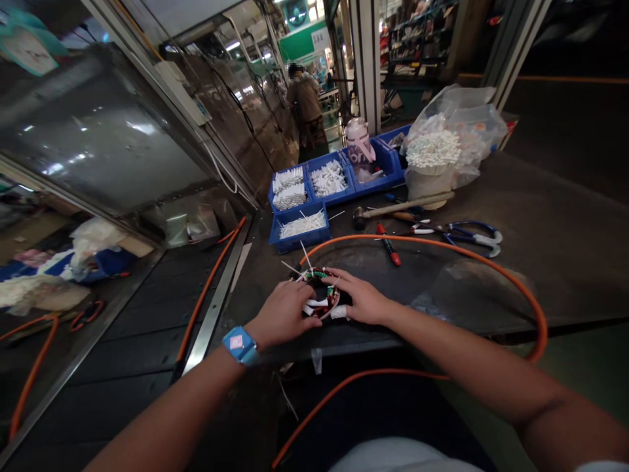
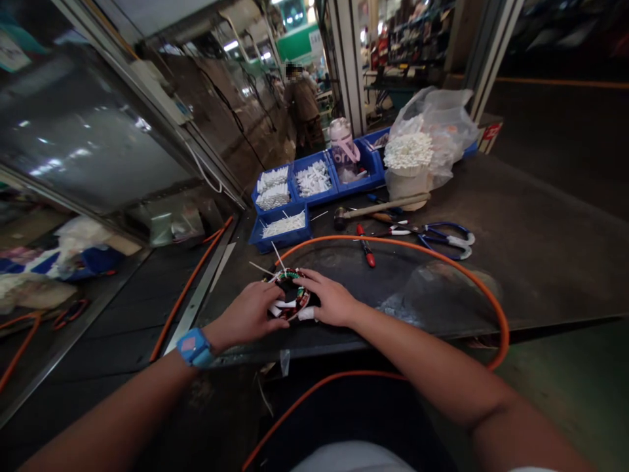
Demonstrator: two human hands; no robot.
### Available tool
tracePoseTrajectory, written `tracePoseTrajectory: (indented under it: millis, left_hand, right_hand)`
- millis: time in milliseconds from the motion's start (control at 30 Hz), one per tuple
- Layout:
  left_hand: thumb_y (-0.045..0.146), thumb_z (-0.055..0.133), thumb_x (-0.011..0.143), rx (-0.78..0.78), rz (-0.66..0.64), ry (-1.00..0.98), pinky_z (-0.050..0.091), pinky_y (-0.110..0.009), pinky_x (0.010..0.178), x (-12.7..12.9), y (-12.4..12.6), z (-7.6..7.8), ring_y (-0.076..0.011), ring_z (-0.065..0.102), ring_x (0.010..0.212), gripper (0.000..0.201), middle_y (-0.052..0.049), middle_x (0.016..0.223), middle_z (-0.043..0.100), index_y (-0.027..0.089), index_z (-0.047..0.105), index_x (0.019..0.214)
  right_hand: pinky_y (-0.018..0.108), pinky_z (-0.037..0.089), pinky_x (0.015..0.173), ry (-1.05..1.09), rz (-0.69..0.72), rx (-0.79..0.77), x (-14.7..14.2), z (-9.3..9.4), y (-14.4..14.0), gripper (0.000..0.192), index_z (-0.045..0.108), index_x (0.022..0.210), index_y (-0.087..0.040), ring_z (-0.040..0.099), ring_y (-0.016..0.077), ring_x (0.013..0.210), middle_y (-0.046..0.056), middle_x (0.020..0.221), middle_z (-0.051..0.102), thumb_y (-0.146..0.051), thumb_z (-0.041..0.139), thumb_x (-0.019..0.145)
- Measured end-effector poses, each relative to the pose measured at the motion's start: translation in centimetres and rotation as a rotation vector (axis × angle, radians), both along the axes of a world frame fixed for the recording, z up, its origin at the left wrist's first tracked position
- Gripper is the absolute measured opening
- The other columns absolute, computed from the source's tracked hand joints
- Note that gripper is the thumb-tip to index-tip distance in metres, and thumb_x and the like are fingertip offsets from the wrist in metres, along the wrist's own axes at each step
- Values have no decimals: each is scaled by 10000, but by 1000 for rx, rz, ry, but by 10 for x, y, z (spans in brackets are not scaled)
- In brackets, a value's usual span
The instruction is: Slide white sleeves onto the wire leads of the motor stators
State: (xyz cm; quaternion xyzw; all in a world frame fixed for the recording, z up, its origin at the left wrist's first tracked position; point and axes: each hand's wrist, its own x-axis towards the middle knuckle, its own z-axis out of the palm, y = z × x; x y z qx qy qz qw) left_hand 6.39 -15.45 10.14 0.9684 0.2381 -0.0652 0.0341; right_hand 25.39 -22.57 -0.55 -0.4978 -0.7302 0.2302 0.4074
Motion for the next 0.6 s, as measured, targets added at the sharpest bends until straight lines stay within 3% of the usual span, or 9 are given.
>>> tracePoseTrajectory:
  millis: [200, 433, 533, 600]
  left_hand:
    - [401, 751, 630, -70, 32, 44, 376, -340, 753, 9, 4, -5, -232, 568, 856, 348, -32, 896, 639, 187, 566, 833]
    - [357, 743, 656, -50, 120, 0, 380, -327, 705, 11, -11, -13, -221, 582, 773, 283, -17, 780, 635, 181, 537, 734]
    - [347, 726, 678, -10, 172, -51, 404, -356, 738, 13, -22, -18, -246, 594, 822, 291, -44, 851, 646, 178, 554, 841]
    - [324, 723, 677, -31, 213, -122, 420, -387, 786, 11, -25, -17, -256, 596, 874, 462, -70, 961, 642, 175, 522, 1065]
  right_hand:
    - [401, 369, 1030, -24, -18, -30, 0, 3, -2, 684, 400, 1352, -275, 384, 240, 1283, 62, 1465, 298, -439, 660, 741]
    - [398, 359, 1033, 18, 34, -89, 3, 8, 3, 683, 409, 1342, -309, 394, 234, 1278, 36, 1470, 298, -405, 680, 722]
    - [402, 340, 1046, 73, 47, -75, 4, 5, 6, 684, 399, 1354, -272, 372, 228, 1292, 66, 1448, 336, -392, 668, 736]
    - [409, 336, 1049, 97, -4, -67, 5, 2, 5, 682, 405, 1350, -224, 371, 232, 1290, 102, 1423, 368, -371, 666, 737]
